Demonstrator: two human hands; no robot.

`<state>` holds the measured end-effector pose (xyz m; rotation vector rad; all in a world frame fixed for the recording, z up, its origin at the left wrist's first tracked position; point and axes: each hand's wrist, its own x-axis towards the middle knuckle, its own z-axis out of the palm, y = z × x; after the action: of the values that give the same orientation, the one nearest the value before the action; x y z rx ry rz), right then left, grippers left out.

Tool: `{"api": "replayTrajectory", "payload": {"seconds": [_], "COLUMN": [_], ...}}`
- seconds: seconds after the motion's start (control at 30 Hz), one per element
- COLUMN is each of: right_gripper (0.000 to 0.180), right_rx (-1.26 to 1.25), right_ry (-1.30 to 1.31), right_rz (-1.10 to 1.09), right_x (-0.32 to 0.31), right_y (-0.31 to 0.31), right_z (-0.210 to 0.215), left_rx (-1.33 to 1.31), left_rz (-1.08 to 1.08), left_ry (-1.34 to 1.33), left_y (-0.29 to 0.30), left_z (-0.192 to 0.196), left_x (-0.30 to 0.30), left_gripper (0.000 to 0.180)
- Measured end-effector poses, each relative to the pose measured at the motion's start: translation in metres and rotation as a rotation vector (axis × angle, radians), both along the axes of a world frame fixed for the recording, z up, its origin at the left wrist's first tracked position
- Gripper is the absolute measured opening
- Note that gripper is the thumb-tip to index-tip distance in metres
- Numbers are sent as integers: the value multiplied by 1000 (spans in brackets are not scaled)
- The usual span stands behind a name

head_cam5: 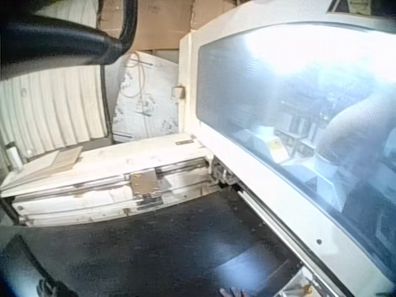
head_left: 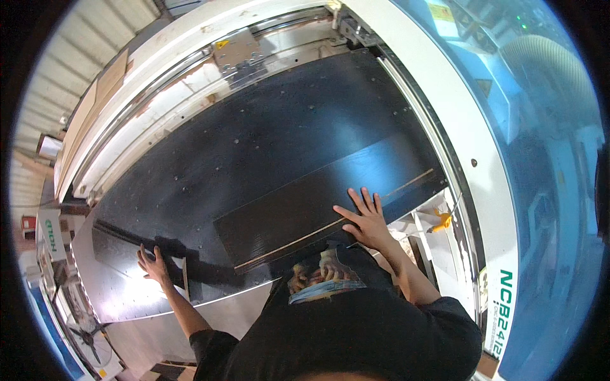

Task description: The person picks up wood panels from a stack, places them onto a large woodworking machine bed, uses a yellow air gun to blow dust from the panels and machine surface, and moves panels to a stacking area on the floor.

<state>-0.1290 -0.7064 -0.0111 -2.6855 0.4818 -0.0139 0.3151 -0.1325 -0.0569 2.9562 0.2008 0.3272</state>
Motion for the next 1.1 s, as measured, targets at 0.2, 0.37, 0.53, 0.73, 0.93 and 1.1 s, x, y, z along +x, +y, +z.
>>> {"api": "replayTrajectory", "payload": {"seconds": [0.2,0.37,0.53,0.73,0.93,1.1], "right_gripper": [52,54,57,64,67,72], "right_rx": [23,-34,-106,-112,-175,-232], "right_ry": [-64,-106,-117,-71,-209,-374], "right_rz": [-28,13,-106,-253,-311,-446], "right_x": [47,130,201,244,258,264], "right_y": [-23,-88,-173,-233,-281,-298], "right_z": [-1,-11,-18,-23,-40,-53], "left_rx": [-309,-84,-162,-109,-199,-246], "left_rz": [-716,-981,-953,-679,-918,-910], "left_ry": [-102,324,134,226,119,-42], "left_y": [-158,-334,-396,-425,-454,-493], "left_z": [44,74,37,30,16,2], "left_x": [-39,-107,-54,-21,4,19], "left_gripper": [58,62,69,76,71,56]}}
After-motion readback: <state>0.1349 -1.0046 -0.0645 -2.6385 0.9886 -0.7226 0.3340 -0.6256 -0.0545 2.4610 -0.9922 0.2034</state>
